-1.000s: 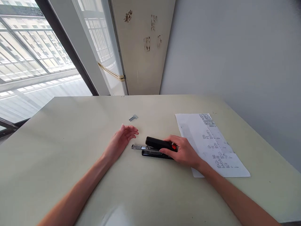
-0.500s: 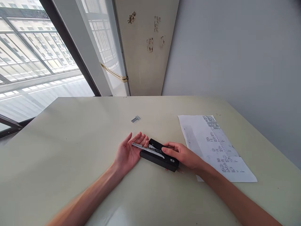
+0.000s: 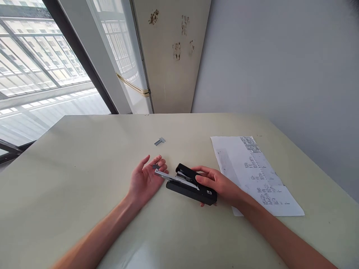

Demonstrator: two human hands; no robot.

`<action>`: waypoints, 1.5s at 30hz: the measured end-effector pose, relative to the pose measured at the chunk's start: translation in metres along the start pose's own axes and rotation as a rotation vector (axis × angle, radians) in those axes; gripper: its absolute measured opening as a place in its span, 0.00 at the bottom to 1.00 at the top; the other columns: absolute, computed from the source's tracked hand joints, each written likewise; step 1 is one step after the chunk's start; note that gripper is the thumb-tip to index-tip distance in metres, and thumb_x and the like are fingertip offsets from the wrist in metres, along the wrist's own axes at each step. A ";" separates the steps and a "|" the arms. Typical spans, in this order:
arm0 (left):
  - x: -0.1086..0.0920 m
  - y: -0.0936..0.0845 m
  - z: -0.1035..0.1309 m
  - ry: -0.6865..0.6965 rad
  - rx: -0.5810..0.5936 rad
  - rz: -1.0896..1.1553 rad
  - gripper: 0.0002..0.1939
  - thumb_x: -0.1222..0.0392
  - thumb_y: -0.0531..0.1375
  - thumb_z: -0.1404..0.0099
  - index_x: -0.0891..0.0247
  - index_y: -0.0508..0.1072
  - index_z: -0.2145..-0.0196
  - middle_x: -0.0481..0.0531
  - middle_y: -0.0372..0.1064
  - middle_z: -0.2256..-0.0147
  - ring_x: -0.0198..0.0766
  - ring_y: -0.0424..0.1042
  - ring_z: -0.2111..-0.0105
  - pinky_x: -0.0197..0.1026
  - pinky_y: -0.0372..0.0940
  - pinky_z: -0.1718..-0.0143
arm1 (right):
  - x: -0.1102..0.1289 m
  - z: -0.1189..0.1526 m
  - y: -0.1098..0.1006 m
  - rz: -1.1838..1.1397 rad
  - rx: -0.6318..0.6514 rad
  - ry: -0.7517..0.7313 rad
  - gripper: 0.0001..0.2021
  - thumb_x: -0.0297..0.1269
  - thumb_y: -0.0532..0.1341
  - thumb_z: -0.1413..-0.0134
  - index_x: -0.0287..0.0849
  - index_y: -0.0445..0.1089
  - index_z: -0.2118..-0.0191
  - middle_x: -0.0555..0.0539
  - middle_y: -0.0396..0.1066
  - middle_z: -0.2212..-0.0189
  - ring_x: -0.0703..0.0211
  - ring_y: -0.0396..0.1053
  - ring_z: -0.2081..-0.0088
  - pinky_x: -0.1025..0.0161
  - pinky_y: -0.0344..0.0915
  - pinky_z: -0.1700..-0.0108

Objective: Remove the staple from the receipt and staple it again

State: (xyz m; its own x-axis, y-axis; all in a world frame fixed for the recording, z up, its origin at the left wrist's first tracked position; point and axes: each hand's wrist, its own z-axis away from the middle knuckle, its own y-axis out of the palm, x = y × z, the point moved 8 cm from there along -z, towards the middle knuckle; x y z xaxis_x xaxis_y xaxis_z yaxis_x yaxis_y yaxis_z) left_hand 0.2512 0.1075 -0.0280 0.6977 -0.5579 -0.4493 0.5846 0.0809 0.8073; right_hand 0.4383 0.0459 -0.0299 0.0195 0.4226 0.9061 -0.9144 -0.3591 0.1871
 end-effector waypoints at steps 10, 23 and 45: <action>-0.032 -0.001 0.010 0.416 -0.083 -0.929 0.23 0.51 0.51 0.25 0.64 0.79 0.44 0.45 0.51 0.74 0.37 0.52 0.74 0.38 0.57 0.70 | 0.011 0.003 -0.024 0.102 -0.374 -0.236 0.25 0.58 0.66 0.38 0.51 0.70 0.42 0.49 0.73 0.59 0.55 0.78 0.70 0.55 0.76 0.67; -0.008 0.010 0.013 0.333 0.063 -1.228 0.21 0.47 0.58 0.26 0.57 0.79 0.42 0.49 0.71 0.69 0.41 0.68 0.68 0.38 0.63 0.64 | 0.015 0.007 -0.024 0.299 -0.502 -0.335 0.22 0.56 0.65 0.37 0.50 0.72 0.44 0.49 0.75 0.61 0.55 0.77 0.65 0.61 0.71 0.69; 0.010 -0.001 -0.001 -0.039 0.082 0.036 0.16 0.56 0.56 0.25 0.70 0.76 0.65 0.46 0.57 0.77 0.31 0.58 0.80 0.35 0.63 0.76 | 0.060 -0.059 0.003 1.111 -0.547 -0.668 0.14 0.44 0.60 0.28 0.51 0.74 0.42 0.43 0.78 0.51 0.44 0.72 0.47 0.47 0.74 0.48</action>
State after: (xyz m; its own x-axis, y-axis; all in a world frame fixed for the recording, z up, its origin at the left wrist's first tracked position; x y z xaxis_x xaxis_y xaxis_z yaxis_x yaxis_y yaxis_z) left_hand 0.2576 0.1025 -0.0334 0.7003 -0.5874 -0.4056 0.5222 0.0342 0.8521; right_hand 0.4133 0.1191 0.0022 -0.7621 -0.3890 0.5176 -0.6162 0.1903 -0.7643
